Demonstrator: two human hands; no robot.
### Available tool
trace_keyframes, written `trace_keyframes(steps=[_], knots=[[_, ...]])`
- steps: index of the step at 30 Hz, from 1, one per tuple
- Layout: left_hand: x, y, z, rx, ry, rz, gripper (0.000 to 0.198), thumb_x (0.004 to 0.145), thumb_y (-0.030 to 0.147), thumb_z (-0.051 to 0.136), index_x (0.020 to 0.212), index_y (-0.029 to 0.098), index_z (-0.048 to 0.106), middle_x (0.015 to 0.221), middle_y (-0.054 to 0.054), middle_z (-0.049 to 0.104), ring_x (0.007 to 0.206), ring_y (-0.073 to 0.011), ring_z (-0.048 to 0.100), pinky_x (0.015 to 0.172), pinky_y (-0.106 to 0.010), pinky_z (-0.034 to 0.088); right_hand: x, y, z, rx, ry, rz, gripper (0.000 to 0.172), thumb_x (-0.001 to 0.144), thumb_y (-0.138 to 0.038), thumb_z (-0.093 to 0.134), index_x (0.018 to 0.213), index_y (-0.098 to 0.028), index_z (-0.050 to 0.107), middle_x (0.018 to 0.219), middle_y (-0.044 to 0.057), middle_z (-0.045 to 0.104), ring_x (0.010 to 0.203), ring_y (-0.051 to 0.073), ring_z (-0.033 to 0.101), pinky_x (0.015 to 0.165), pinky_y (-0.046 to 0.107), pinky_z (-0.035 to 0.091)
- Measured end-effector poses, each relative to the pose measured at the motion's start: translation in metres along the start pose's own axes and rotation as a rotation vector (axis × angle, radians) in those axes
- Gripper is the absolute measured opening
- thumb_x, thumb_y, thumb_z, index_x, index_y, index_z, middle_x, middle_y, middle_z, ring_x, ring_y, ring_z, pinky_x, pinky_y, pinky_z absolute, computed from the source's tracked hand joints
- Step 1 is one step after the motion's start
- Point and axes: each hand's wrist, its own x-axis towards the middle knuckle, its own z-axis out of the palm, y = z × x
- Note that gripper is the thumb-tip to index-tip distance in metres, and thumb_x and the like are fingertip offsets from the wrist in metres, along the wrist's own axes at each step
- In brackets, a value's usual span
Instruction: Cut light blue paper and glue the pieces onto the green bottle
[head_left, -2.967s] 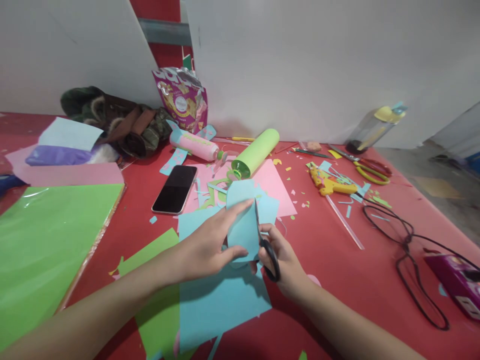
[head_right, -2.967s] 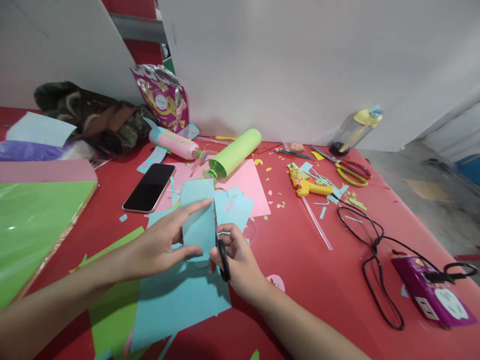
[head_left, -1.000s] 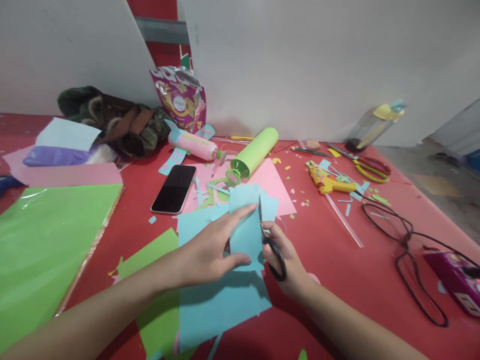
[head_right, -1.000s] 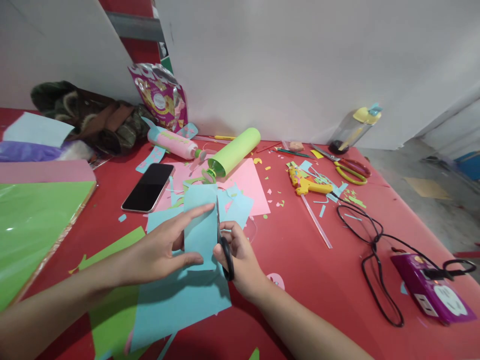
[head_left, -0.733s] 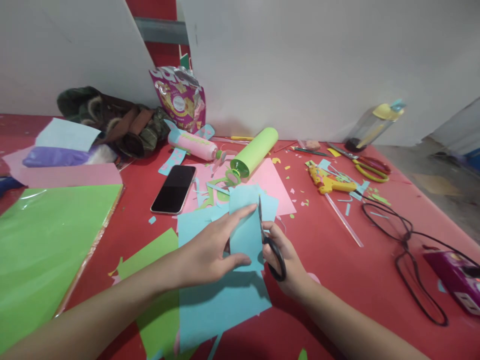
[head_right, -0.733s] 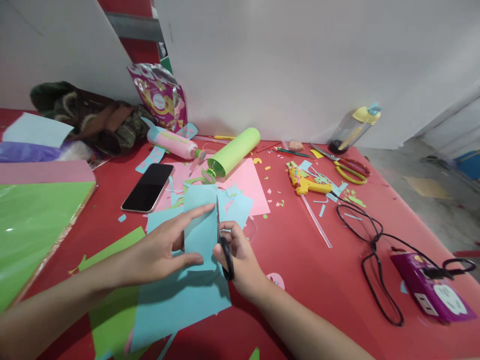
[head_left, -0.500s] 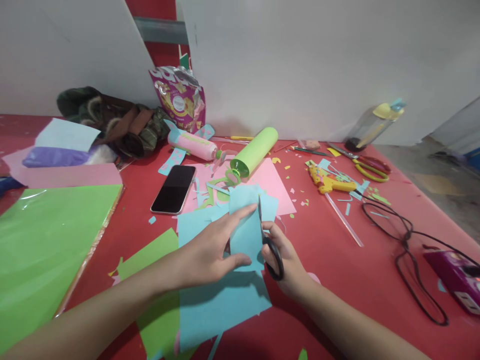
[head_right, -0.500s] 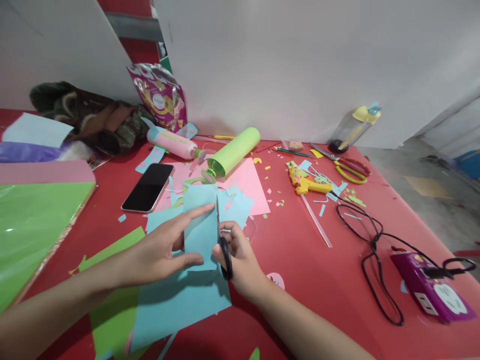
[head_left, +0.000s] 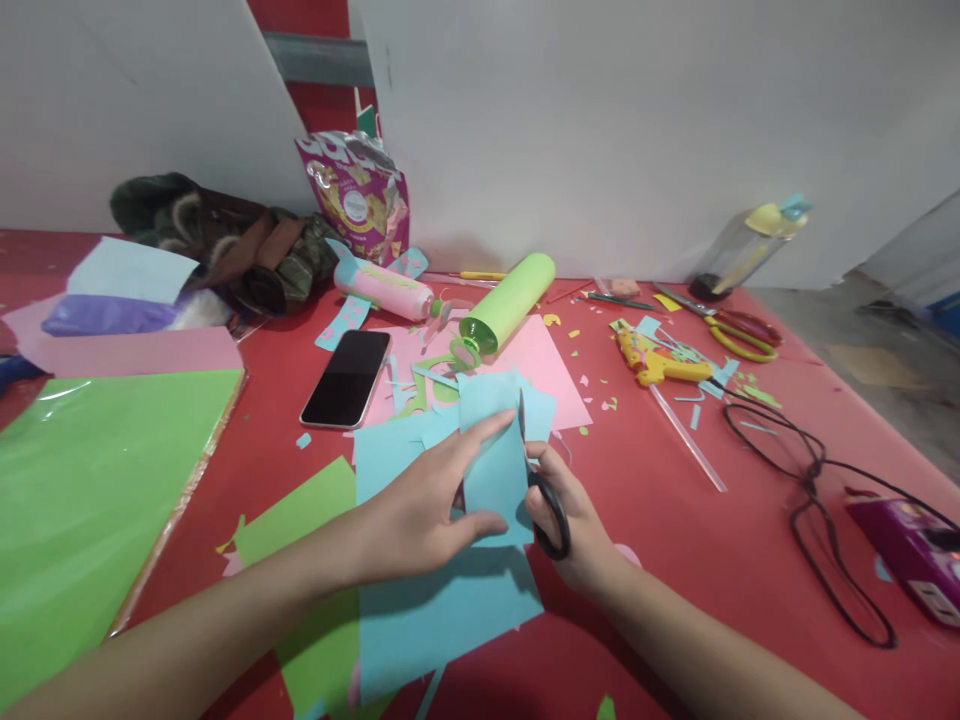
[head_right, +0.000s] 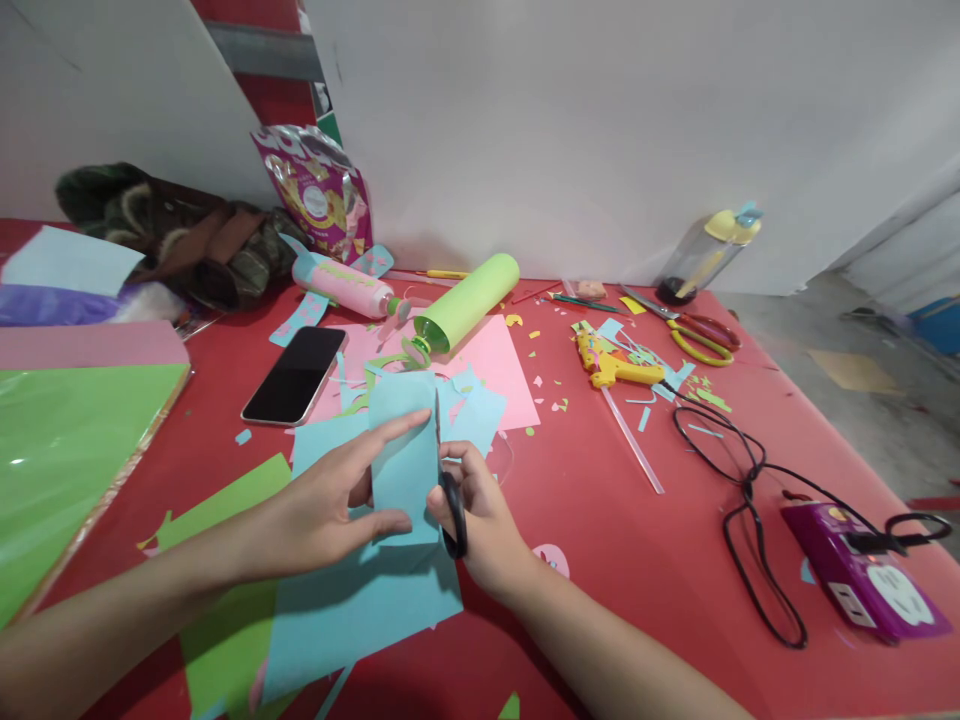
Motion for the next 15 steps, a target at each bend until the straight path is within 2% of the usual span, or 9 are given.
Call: trace_keyframes(steps=[8,13,15], knots=[[-0.001,0.0001,-0.0004,-0.026,-0.016,-0.011,0.066,0.077,0.028,0.053,0.132,0.026,0.018,0.117,-0.007,0.048,0.064,-0.0115,0.052,0.06,-0.026,0.049,0.0005,-0.001,-0.0003,-0.001,-0.01,-0.014,0.046,0.064,-0.061,0.055,0.088,-0.026,0.039,0.064,-0.003,0.048,0.054,0.012,0.044,0.053,0.024,0.037],[-0.0015,-0.0011,0.0004,-0.001,-0.013,-0.006,0.067,0.076,0.029,0.054,0.133,0.024,0.019,0.116,-0.008,0.049,0.081,-0.0177,0.055,0.065,-0.028,0.049,0.0006,-0.0016,-0.0006,-0.019,-0.009,-0.015,0.047,0.063,-0.062,0.055,0.089,-0.025,0.04,0.065,-0.003,0.048,0.055,0.012,0.044,0.053,0.024,0.037],[-0.0017,-0.0013,0.0005,-0.004,-0.013,-0.01,0.067,0.077,0.03,0.054,0.133,0.025,0.018,0.119,-0.008,0.048,0.08,-0.0171,0.055,0.065,-0.027,0.048,0.0009,0.0006,-0.0011,-0.006,-0.014,-0.005,0.048,0.063,-0.062,0.055,0.089,-0.025,0.039,0.064,-0.004,0.045,0.054,0.011,0.042,0.053,0.024,0.036]])
